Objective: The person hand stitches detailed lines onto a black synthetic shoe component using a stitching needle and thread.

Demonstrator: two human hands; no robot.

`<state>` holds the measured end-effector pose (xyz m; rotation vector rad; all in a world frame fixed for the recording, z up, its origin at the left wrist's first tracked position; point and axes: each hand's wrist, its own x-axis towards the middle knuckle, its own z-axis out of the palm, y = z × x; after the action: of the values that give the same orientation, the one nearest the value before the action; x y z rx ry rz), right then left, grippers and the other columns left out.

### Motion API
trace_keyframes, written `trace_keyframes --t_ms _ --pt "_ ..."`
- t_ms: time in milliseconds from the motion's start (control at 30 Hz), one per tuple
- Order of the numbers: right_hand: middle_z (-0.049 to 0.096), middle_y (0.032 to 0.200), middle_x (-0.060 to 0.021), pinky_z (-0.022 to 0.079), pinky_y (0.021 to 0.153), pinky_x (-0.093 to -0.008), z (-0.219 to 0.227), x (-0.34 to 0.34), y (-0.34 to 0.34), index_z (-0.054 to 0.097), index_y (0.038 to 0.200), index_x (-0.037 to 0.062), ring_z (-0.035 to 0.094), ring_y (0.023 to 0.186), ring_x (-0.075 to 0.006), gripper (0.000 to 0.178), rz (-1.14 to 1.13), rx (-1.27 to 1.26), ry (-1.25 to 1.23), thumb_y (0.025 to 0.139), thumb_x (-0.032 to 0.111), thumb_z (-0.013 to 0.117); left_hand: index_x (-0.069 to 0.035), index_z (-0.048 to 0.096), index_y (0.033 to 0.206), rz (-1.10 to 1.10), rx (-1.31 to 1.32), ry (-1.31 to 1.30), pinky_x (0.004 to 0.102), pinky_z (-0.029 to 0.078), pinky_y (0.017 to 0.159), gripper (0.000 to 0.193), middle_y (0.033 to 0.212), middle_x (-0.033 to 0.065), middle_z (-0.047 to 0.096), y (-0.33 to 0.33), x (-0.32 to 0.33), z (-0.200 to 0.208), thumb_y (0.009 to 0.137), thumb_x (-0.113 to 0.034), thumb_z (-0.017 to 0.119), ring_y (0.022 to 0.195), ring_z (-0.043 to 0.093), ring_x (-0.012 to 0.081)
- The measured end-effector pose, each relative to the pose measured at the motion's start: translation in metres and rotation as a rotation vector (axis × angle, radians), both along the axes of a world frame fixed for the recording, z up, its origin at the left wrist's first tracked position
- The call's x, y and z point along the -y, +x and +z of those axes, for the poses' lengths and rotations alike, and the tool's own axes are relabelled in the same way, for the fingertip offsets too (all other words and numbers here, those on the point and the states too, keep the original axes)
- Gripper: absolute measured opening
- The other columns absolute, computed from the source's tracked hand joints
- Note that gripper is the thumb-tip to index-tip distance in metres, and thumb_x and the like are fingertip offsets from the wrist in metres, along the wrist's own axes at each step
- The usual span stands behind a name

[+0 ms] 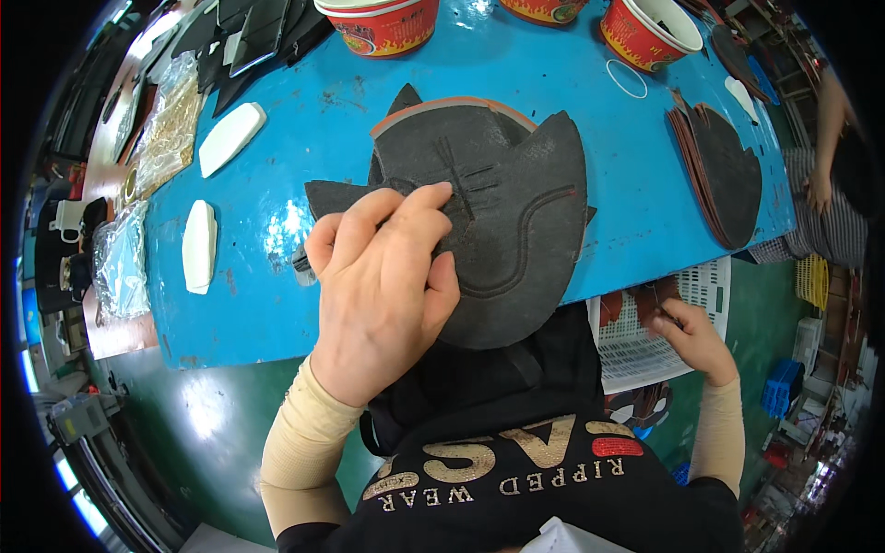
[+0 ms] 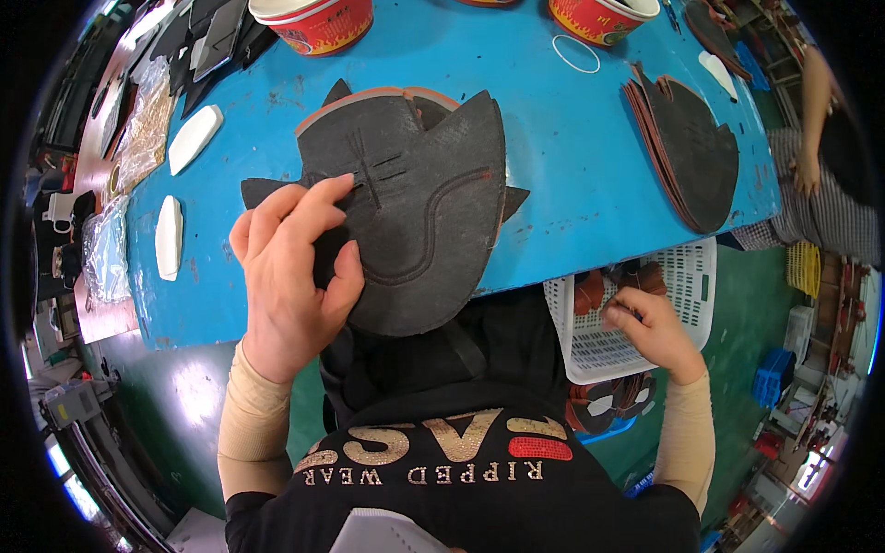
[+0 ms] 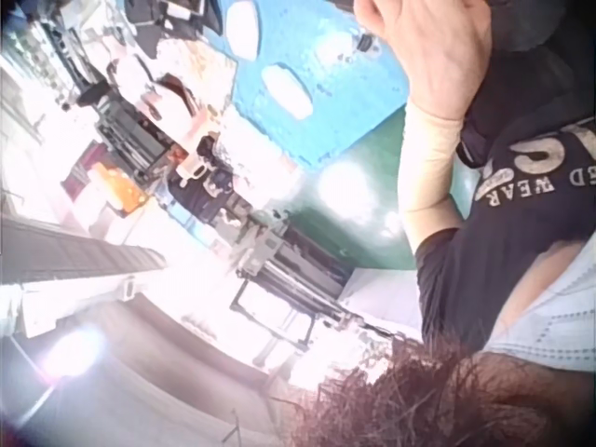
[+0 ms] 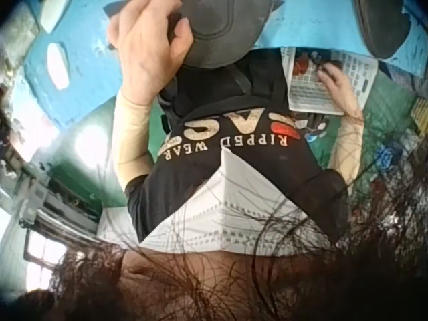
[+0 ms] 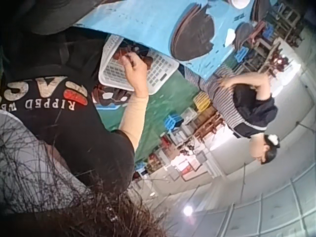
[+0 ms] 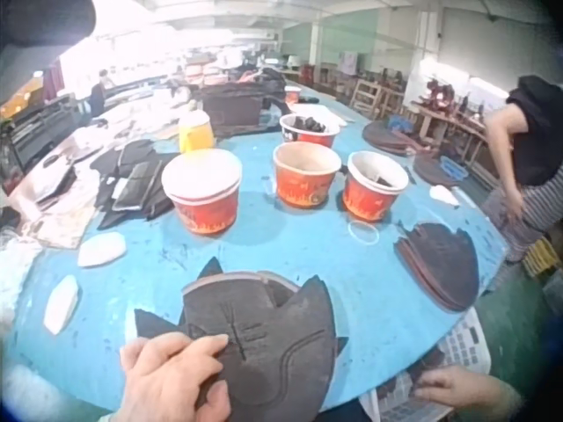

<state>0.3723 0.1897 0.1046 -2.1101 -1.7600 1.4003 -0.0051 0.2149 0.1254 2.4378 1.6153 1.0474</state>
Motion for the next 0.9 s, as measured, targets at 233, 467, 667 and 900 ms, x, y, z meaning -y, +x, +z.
trace_keyframes --t_ms 233,467,667,900 --pt "0.061 0.077 -0.0035 0.043 0.062 -0.0228 0.009 -0.032 -0.022 0.06 0.109 -0.0015 0.056 0.068 -0.01 0.02 -0.229 -0.366 0.335 0.093 0.011 0.059 -0.007 0.059 0.103 -0.051 -0.107 -0.009 0.039 0.034 0.093 0.035 0.099 -0.0005 0.065 -0.002 -0.003 0.001 0.07 0.004 0.063 0.097 0.059 0.02" --pt "0.057 0.109 -0.0159 0.048 0.088 -0.0374 -0.011 -0.09 -0.071 0.055 0.118 0.0 0.06 0.101 -0.0291 0.031 0.093 0.257 1.007 0.09 0.01 0.061 -0.008 0.058 0.095 -0.022 -0.085 0.003 0.0384 0.036 0.091 0.027 0.104 0.001 0.067 -0.003 -0.002 -0.004 0.071 0.002 0.066 0.099 0.06 0.0192" --pt "0.055 0.115 -0.016 0.046 0.09 -0.0385 -0.021 -0.115 -0.067 0.058 0.117 0.0024 0.056 0.107 -0.0315 0.031 0.124 0.311 1.103 0.087 0.009 0.063 -0.008 0.06 0.093 0.016 -0.043 0.161 0.0377 0.038 0.089 0.029 0.106 0.0025 0.069 -0.008 0.013 -0.011 0.068 0.005 0.067 0.093 0.062 0.0215" --pt "0.058 0.104 -0.0092 0.048 0.079 -0.0302 -0.029 -0.102 -0.072 0.06 0.098 0.0025 0.058 0.092 -0.0196 0.013 -0.088 0.074 1.284 0.086 -0.001 0.063 -0.005 0.055 0.099 0.073 0.14 0.169 0.0354 0.043 0.075 0.036 0.093 0.0108 0.062 -0.025 0.056 -0.03 0.07 0.013 0.066 0.081 0.059 0.0257"
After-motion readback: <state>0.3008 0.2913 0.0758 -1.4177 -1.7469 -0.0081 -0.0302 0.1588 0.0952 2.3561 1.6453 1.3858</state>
